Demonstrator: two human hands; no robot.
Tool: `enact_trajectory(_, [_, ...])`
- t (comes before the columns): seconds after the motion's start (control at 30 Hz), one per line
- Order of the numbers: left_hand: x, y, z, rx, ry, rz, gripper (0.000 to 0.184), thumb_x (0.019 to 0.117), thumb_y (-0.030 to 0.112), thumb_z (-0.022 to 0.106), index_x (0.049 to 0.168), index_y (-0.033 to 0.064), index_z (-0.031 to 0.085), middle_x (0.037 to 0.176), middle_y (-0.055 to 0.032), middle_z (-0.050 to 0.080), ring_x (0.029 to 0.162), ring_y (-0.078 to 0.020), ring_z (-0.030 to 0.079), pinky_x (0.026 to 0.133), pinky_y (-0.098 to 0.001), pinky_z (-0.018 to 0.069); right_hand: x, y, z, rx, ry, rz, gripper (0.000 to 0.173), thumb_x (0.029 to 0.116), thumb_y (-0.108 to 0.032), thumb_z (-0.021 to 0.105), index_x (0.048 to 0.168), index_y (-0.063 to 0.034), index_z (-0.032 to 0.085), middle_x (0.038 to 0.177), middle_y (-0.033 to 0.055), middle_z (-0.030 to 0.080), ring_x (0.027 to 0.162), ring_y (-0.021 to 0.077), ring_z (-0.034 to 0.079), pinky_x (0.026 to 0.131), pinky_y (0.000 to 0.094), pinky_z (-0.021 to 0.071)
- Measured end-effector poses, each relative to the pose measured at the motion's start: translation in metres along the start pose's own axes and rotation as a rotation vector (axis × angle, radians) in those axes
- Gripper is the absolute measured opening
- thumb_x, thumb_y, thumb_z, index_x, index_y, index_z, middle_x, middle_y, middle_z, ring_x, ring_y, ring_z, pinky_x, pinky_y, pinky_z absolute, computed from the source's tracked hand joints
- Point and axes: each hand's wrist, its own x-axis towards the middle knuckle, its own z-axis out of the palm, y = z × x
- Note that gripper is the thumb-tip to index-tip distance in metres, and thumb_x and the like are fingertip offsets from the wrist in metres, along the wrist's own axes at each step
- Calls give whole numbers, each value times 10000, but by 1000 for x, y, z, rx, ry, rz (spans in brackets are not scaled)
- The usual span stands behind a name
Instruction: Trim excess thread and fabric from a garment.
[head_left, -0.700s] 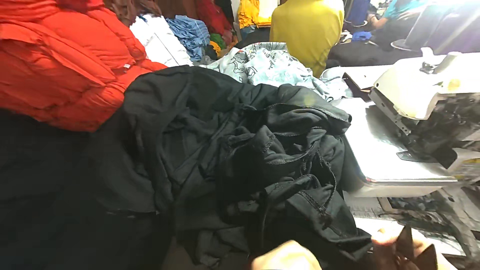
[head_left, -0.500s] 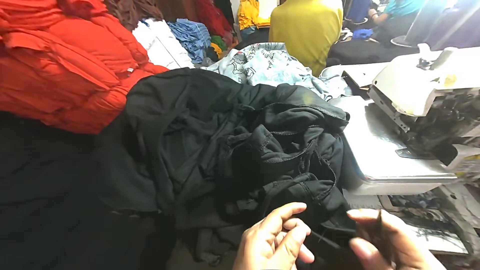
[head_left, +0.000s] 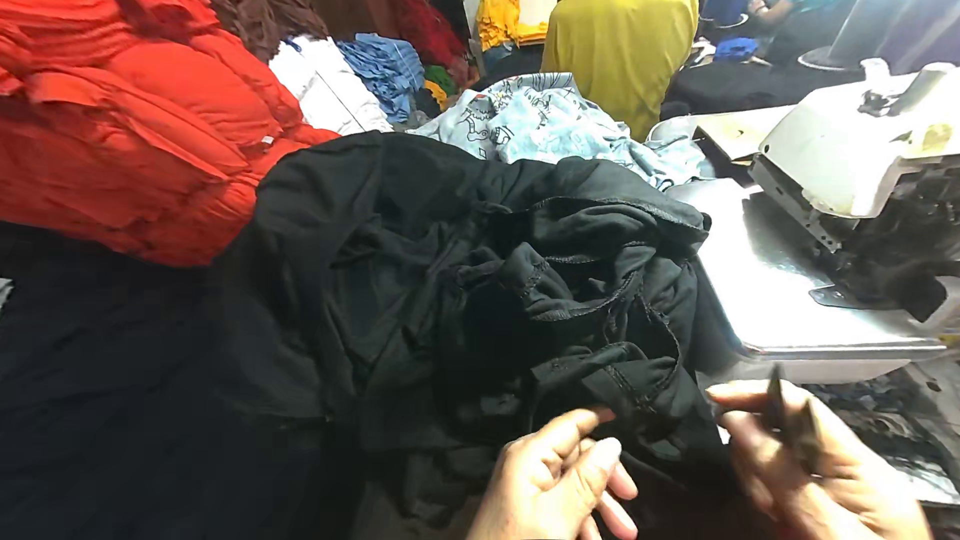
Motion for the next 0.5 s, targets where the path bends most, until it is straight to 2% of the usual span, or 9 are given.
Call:
enact_trajectory(0.1, [6, -1, 2, 12, -41, 45, 174, 1042, 64, 503, 1173, 7, 602, 818, 73, 709, 633, 17, 651, 538, -144, 527, -7, 7, -23, 64, -10, 84, 186, 1010, 7, 482, 1119, -39, 624, 911, -136, 632, 636, -115, 510, 556, 84, 449])
enact_trajectory(0.17, [10, -1, 3, 72, -30, 50, 110, 1041, 108, 523, 1046, 73, 627, 778, 101, 692, 604, 39, 632, 513, -126, 506, -12, 12, -34, 30, -24, 115, 199, 997, 20, 486, 1118, -37, 633, 947, -128, 650, 671, -110, 531, 585, 87, 461])
enact_trajectory(0.23, [12, 0, 6, 144, -17, 59, 114, 1025, 129, 559, 968, 79, 644, 746, 106, 678, 581, 58, 608, 510, -117, 491, -16, 15, -39, -58, -60, 84, 199, 952, 34, 536, 1089, 19, 679, 1012, -45, 650, 758, -102, 546, 655, 86, 472])
enact_trajectory(0.3, [13, 0, 10, 206, 4, 93, 150, 1011, 127, 582, 899, 64, 659, 719, 96, 674, 567, 71, 597, 512, -107, 487, -18, 17, -39, -133, -142, 7, 179, 957, -14, 607, 1093, 35, 712, 1099, 57, 674, 922, -66, 585, 795, 99, 490])
enact_trajectory(0.33, [13, 0, 11, 223, 16, 114, 170, 1004, 119, 588, 865, 57, 665, 707, 92, 669, 563, 77, 588, 514, -101, 481, -19, 18, -35, -160, -169, -33, 181, 957, -41, 638, 1094, 38, 726, 1113, 103, 676, 962, -40, 593, 829, 103, 485])
enact_trajectory(0.4, [12, -1, 12, 236, 27, 149, 183, 994, 105, 594, 834, 50, 664, 698, 86, 660, 562, 81, 574, 518, -97, 471, -20, 18, -27, -218, -203, -99, 200, 934, -84, 705, 1100, 24, 738, 1104, 161, 662, 969, 3, 589, 844, 100, 469])
enact_trajectory(0.5, [13, -1, 14, 224, 26, 153, 178, 990, 94, 590, 830, 62, 662, 696, 93, 664, 555, 78, 574, 514, -98, 469, -22, 20, -16, -345, -192, -176, 220, 885, -85, 760, 1096, -20, 755, 1056, 193, 661, 1006, 93, 607, 893, 117, 458])
